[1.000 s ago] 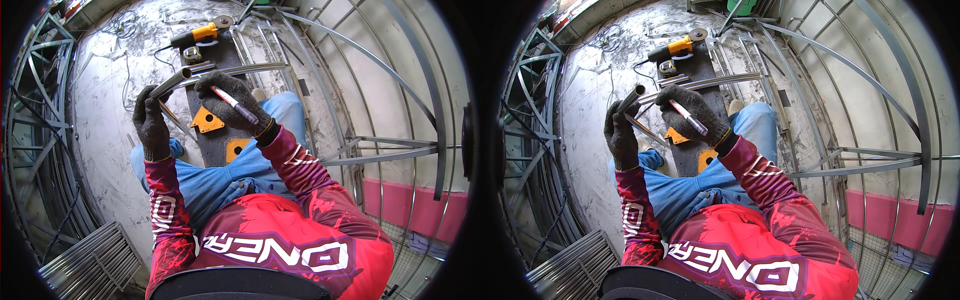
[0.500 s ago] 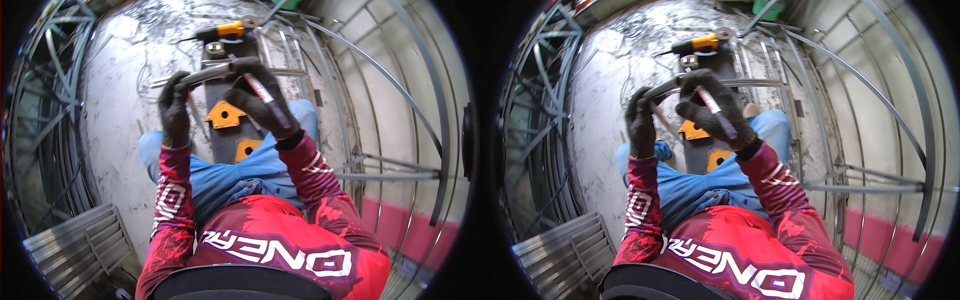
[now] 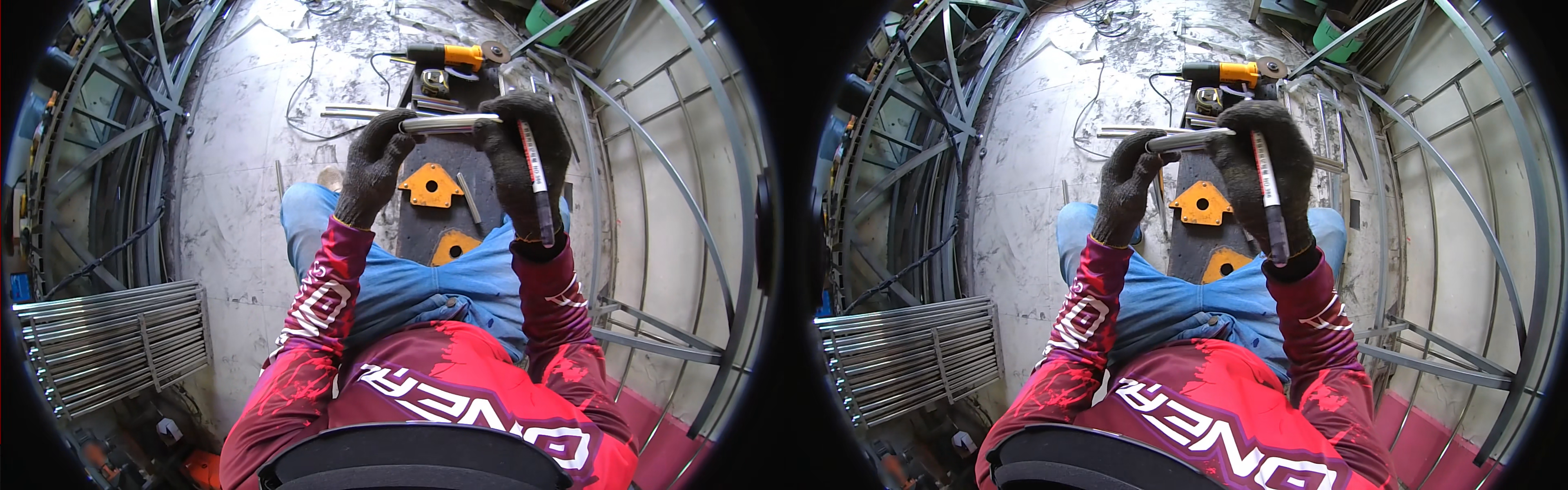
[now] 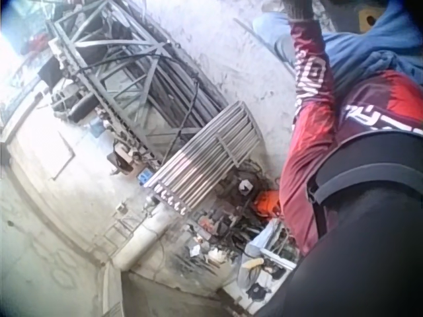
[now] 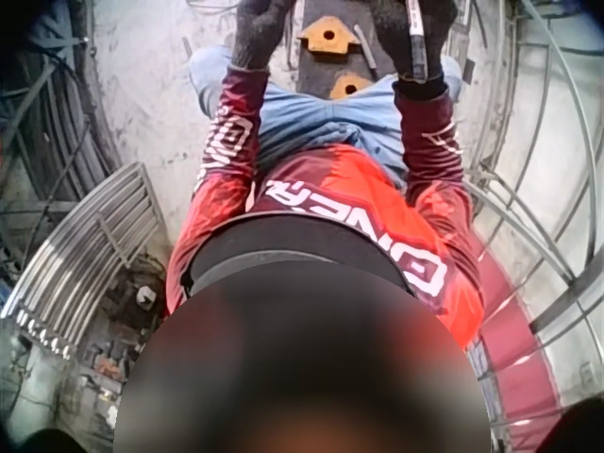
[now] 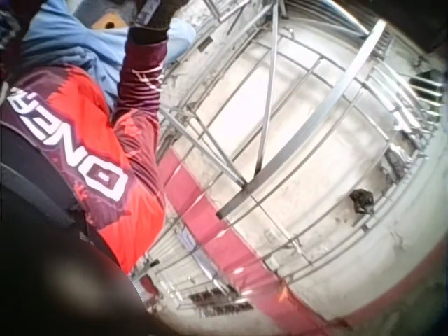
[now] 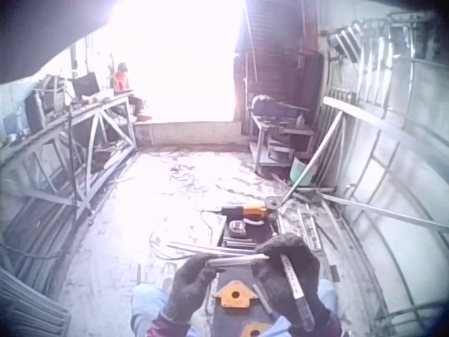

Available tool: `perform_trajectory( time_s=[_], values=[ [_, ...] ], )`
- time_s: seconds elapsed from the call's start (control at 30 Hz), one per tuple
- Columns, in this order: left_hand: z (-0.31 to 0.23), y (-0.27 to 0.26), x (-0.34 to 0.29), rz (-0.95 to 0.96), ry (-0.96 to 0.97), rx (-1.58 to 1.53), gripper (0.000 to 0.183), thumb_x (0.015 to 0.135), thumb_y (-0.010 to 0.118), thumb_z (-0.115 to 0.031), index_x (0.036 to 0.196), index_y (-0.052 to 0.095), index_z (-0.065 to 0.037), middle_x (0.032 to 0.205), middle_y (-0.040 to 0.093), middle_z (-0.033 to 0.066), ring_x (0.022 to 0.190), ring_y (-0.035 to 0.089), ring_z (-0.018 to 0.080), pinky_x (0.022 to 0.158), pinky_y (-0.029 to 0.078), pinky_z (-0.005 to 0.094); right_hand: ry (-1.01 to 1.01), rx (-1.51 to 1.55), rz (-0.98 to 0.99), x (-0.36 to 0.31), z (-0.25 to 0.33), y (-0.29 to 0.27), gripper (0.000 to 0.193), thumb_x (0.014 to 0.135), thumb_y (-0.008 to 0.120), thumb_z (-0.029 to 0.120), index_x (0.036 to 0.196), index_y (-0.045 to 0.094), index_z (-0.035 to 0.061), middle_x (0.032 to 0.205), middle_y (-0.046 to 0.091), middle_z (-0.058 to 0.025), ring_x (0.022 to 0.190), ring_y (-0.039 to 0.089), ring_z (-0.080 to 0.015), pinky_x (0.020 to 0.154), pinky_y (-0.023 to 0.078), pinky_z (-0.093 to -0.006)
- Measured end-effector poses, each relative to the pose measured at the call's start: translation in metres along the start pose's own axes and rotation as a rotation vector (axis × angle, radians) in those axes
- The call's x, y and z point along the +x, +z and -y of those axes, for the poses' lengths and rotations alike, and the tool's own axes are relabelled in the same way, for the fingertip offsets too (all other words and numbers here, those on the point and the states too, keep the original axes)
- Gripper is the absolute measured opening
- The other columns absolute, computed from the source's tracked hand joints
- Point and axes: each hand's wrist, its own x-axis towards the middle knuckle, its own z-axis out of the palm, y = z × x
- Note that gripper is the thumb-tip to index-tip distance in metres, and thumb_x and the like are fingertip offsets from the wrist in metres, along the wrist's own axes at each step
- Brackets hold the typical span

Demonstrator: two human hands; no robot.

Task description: The person marks metal pipes with a white marker, using a tape measure to guide the marks for cutting or assembly.

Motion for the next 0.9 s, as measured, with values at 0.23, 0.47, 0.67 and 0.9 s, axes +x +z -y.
perform_trajectory(
  time_s=[0.23, 0.47, 0.67, 0.9],
  values=[
    [0.021, -0.023, -0.014, -0.067, -0.016, 0.038, 0.027, 0.103, 0.055, -0.018, 0.123, 0.062, -0.001, 0.105, 0.070, 0.0111, 0.101, 0.067, 0.0230, 0.096, 0.050, 0.0385, 0.385, 0.202, -0.186, -0.029, -0.050, -0.040, 0.019, 0.092, 0.062, -0.005, 0.109, 0.059, 0.0032, 0.095, 0.064, -0.0106, 0.081, 0.067, -0.0211, 0.079, 0.062, -0.0383],
    [0.023, -0.018, -0.020, -0.124, 0.039, 0.073, 0.031, 0.106, 0.051, -0.027, 0.117, 0.062, 0.000, 0.096, 0.067, 0.0074, 0.090, 0.064, 0.0177, 0.091, 0.051, 0.0374, 0.706, 0.047, -0.234, -0.126, -0.180, -0.049, 0.014, 0.088, 0.064, -0.001, 0.097, 0.059, 0.0074, 0.078, 0.062, -0.0032, 0.066, 0.061, -0.0128, 0.060, 0.051, -0.0281],
    [0.013, -0.025, -0.024, -0.218, 0.033, -0.021, 0.047, 0.106, 0.044, -0.042, 0.109, 0.063, 0.000, 0.080, 0.060, 0.0061, 0.074, 0.057, 0.0152, 0.082, 0.052, 0.0365, 0.616, -0.163, -0.156, -0.142, -0.216, -0.051, 0.018, 0.083, 0.064, -0.002, 0.099, 0.060, 0.0062, 0.082, 0.062, -0.0050, 0.068, 0.062, -0.0134, 0.062, 0.053, -0.0284],
    [0.018, -0.014, -0.044, -0.137, -0.054, 0.079, 0.022, 0.094, 0.067, -0.016, 0.112, 0.061, -0.003, 0.093, 0.061, 0.0033, 0.083, 0.060, 0.0125, 0.082, 0.052, 0.0307, 0.539, -0.656, 0.048, -0.168, -0.240, -0.057, 0.024, 0.073, 0.068, 0.000, 0.095, 0.063, 0.0072, 0.085, 0.065, -0.0094, 0.081, 0.060, -0.0191, 0.075, 0.050, -0.0333]
  ],
)
